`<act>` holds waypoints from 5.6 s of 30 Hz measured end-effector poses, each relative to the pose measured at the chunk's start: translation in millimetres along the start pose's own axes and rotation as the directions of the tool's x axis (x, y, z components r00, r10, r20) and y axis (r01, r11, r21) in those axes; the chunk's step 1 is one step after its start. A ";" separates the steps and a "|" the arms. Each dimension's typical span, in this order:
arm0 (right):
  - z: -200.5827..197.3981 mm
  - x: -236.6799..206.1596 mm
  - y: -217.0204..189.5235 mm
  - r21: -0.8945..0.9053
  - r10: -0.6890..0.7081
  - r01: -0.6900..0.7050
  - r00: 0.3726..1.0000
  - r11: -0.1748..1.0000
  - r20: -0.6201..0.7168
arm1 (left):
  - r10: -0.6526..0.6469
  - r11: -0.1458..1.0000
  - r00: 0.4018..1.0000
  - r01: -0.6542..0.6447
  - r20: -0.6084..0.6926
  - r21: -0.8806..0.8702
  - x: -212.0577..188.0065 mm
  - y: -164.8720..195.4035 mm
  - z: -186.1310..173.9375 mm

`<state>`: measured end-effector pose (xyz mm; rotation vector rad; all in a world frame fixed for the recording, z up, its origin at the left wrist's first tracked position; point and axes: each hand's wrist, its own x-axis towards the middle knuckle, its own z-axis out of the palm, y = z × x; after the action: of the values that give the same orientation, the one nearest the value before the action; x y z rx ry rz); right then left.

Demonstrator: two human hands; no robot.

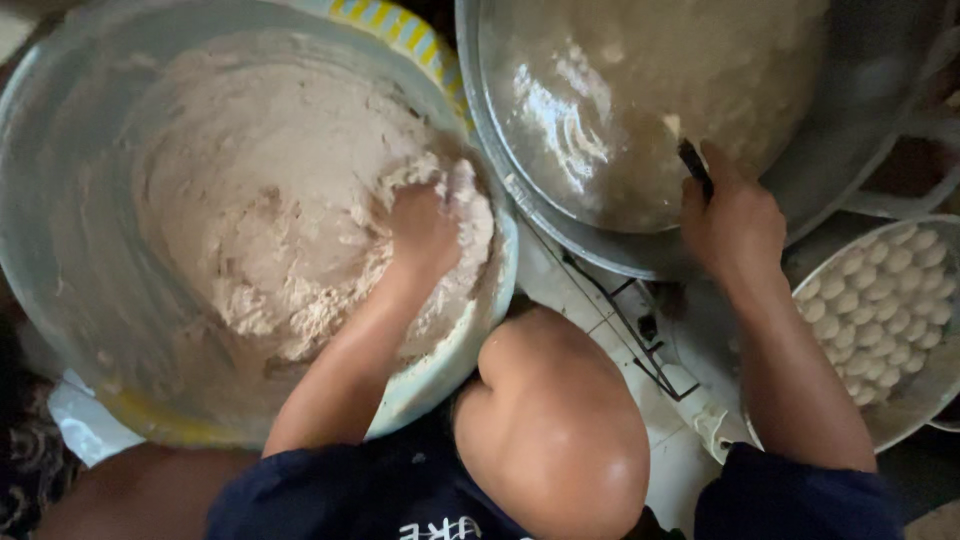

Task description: The person sits on the floor beside a large basin of dough and repeatedly scoops portions of dough with a spoon, shapes them by hand, and drops the formed balls into a pot of water. Trays of already formed dough balls sit nearby as the person works through the dough.

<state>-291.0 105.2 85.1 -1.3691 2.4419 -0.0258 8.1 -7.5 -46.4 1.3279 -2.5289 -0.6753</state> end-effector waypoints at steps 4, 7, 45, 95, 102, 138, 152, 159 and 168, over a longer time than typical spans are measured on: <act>-5.5 -22.9 -24.5 0.456 -0.026 -0.067 0.981 0.888 0.194 | -0.071 0.914 0.977 -0.018 -0.202 -0.406 -19.5 27.7 -16.2; -7.4 -42.2 -42.7 0.660 -0.057 -0.267 0.903 0.702 0.426 | -0.078 0.887 0.954 -0.067 -0.290 -0.457 -24.1 42.4 -24.3; 1.1 -64.4 -71.5 0.599 -0.391 0.213 0.902 0.772 0.183 | -0.094 0.823 0.941 -0.110 -0.325 -0.557 -38.2 51.5 -1.8; 15.3 -50.5 -16.7 0.563 -0.266 0.162 0.958 0.811 0.107 | -0.307 0.937 0.928 0.256 -0.210 -0.238 -40.8 54.7 -19.6; -1.5 -34.5 1.6 0.289 -0.107 0.101 0.994 0.952 0.008 | -0.305 0.818 0.915 0.108 -0.266 -0.565 -43.8 49.0 -20.4; -3.8 -48.0 -27.2 0.445 -0.048 -0.032 0.985 0.895 0.168 | -0.263 0.828 0.942 0.110 -0.208 -0.550 -49.3 53.1 -14.1; 12.7 -70.6 -77.1 0.701 -0.328 -0.269 0.736 0.660 0.592 | -0.222 0.894 0.975 0.215 0.028 -0.394 -47.4 52.7 -11.8; 6.2 -61.9 -83.5 0.762 -0.422 -0.080 0.793 0.643 0.440 | -0.363 0.921 0.930 0.349 -0.055 -0.173 -53.9 7.8 0.8; 13.6 -97.3 -53.9 0.621 -0.313 0.340 0.937 0.706 -0.157 | -0.093 0.987 0.989 0.076 -0.115 -0.140 -104.3 -62.4 -15.2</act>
<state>-196.0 159.2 109.6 -1.4290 1.8786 -0.9030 119.0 42.7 -60.3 1.3913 -2.3000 -0.7442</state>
